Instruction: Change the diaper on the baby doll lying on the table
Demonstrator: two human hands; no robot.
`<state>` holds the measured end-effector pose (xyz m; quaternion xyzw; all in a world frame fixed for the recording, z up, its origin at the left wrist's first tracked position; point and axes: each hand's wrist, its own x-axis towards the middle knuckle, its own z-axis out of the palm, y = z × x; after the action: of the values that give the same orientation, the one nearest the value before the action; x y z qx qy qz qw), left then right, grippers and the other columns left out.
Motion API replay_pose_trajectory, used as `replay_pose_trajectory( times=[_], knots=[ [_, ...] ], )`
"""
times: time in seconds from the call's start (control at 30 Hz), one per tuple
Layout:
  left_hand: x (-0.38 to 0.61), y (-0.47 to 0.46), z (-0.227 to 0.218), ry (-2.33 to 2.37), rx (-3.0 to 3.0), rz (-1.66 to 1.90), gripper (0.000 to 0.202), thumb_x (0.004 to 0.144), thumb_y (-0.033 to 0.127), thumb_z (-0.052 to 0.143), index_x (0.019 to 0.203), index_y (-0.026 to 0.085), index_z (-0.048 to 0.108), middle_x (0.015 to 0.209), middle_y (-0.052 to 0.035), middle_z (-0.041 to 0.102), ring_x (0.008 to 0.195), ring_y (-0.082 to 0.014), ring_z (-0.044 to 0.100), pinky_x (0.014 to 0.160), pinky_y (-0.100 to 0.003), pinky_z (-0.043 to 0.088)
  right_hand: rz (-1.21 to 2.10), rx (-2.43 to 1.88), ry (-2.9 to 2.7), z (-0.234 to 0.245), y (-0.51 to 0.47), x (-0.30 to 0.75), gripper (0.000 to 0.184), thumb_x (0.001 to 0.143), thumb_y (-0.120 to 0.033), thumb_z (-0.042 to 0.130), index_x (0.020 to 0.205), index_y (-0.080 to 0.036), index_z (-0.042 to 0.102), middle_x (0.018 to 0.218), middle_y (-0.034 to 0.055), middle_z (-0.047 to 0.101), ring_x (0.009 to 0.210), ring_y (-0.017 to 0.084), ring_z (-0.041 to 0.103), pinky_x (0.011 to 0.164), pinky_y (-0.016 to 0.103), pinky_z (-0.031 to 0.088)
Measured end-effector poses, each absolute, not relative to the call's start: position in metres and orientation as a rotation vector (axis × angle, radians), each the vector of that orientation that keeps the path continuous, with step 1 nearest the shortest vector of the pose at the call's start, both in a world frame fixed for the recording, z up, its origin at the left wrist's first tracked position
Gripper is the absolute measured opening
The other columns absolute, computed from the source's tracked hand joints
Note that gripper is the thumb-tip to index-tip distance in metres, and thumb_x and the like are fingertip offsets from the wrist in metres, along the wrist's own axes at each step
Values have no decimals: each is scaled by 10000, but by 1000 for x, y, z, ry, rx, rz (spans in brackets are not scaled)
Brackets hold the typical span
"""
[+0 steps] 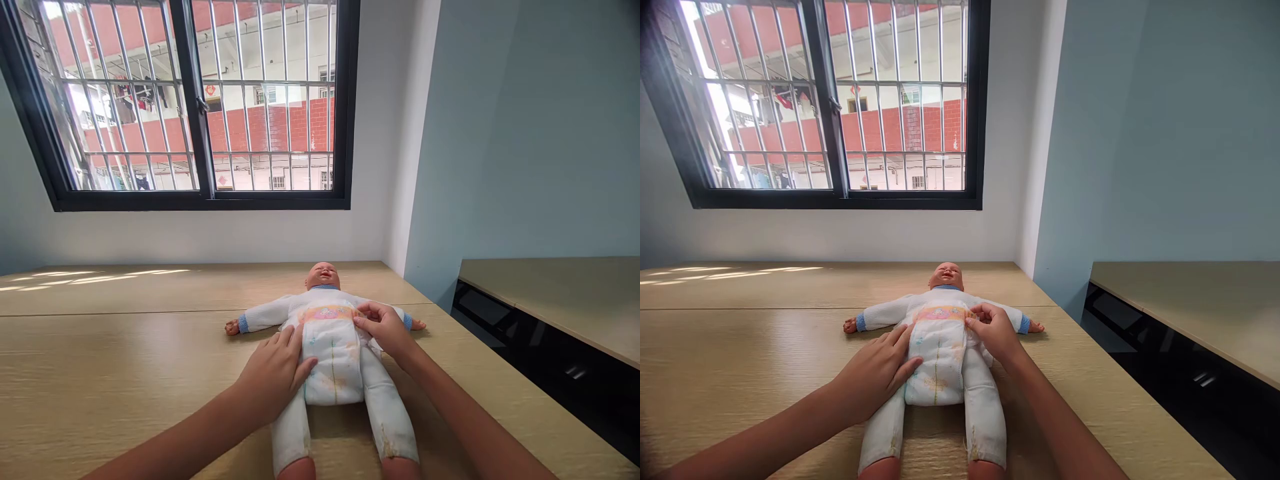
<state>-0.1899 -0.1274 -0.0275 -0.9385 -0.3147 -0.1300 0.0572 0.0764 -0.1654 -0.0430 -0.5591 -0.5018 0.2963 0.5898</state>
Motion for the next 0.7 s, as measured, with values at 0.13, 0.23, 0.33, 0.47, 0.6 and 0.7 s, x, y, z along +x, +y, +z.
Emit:
replay_pose_trajectory(
  times=[0.13,0.23,0.33,0.47,0.6,0.7],
  knots=[
    [-188,-131,-23,-949,-2880,-414,558,1039,498,357,1467,153,451,1375,-162,563,1259,-296,546,1035,-428,464,800,-1210,-1118,-31,-174,71,409,658,-437,796,932,-164,660,740,12,674,670,147,557,608,268,388],
    [-187,-133,-22,-953,-2896,-411,550,1029,462,418,1477,144,438,1453,-172,507,1328,-314,486,1071,-455,437,840,-1180,-1108,-26,-179,68,388,653,-415,797,914,-169,649,746,6,674,654,133,545,596,260,372],
    [-185,-133,-21,-923,-2948,-419,522,1026,419,449,1478,158,432,1465,-158,498,1336,-304,473,1088,-452,426,856,-1166,-1114,-26,-179,67,333,639,-363,771,885,-167,662,752,12,686,639,130,556,580,258,376],
    [-184,-135,-18,-891,-3009,-440,480,1016,353,487,1451,153,447,1450,-140,508,1315,-288,483,1096,-441,423,853,-1185,-1143,-31,-174,67,286,636,-307,718,881,-164,674,761,26,705,638,141,584,566,256,404],
    [-184,-137,-16,-873,-3038,-478,431,1010,326,498,1402,149,482,1445,-126,517,1303,-271,494,1083,-415,436,824,-1207,-1215,-38,-170,66,225,677,-292,668,862,-164,657,739,18,698,615,135,568,548,251,392],
    [-184,-138,-17,-884,-3013,-490,442,1011,327,490,1416,153,467,1432,-120,528,1298,-265,501,1071,-405,442,767,-1231,-1263,-43,-169,64,225,715,-334,684,855,-162,646,763,26,700,659,152,588,583,262,415]
  ],
)
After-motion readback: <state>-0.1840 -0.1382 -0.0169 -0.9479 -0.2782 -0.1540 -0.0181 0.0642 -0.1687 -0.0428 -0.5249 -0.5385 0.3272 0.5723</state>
